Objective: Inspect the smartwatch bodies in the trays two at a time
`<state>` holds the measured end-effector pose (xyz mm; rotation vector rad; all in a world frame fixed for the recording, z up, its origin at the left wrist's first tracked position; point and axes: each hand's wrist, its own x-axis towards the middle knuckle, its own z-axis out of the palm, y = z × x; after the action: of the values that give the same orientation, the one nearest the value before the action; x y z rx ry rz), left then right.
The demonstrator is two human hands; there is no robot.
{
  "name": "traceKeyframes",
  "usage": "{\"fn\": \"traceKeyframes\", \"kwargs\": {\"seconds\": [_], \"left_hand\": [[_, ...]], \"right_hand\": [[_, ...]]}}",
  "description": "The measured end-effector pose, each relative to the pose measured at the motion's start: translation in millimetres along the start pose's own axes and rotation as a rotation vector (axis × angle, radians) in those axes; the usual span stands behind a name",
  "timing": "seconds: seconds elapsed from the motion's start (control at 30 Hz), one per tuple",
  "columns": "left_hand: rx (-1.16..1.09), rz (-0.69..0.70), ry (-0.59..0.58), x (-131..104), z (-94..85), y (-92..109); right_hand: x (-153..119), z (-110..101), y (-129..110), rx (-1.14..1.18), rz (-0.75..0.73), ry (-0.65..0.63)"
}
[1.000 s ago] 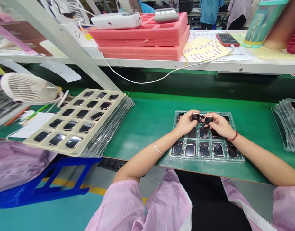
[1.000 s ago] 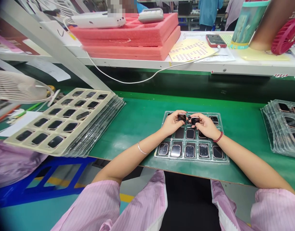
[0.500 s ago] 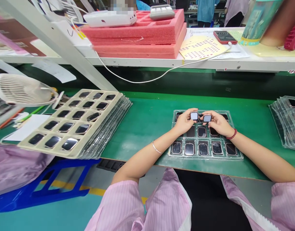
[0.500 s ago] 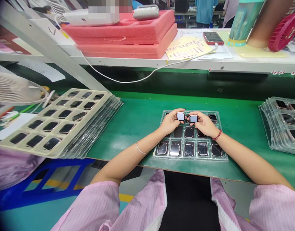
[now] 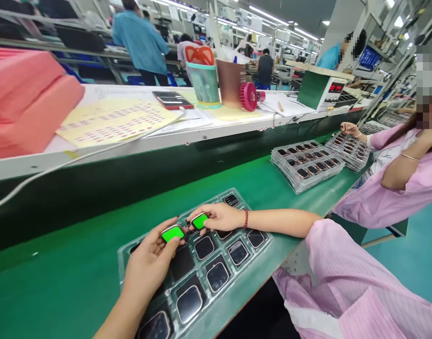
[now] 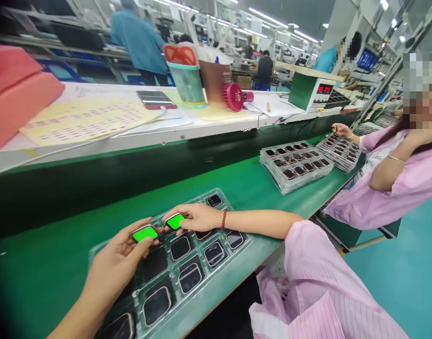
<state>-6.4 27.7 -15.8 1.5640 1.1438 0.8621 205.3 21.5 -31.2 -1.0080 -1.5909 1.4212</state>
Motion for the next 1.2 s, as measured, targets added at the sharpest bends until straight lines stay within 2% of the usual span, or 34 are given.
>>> {"fn": "traceKeyframes", "kwargs": {"seconds": [0.2, 0.37, 0.83, 1.0, 1.2], "left_hand": [[0.002, -0.01, 0.015, -5, 2.8, 8], [-0.013, -0.007, 0.017, -2, 2.3, 4], [-0.069, 0.003, -0.003, -2, 5.0, 2], [-0.134, 0.072, -0.061, -8, 13.5, -2], [-0.186, 0.157, -0.059, -3, 11.9, -15]], "right_hand": [[-5, 4, -4, 0.066, 0.009, -0.017], [-3, 2, -3, 0.123, -0.006, -0.022], [-4, 2, -2, 0.097, -0.013, -0.002], [-16, 7, -11, 0.058, -0.05, 0.055], [-17, -1, -10, -0.064, -0.077, 0.003]]}}
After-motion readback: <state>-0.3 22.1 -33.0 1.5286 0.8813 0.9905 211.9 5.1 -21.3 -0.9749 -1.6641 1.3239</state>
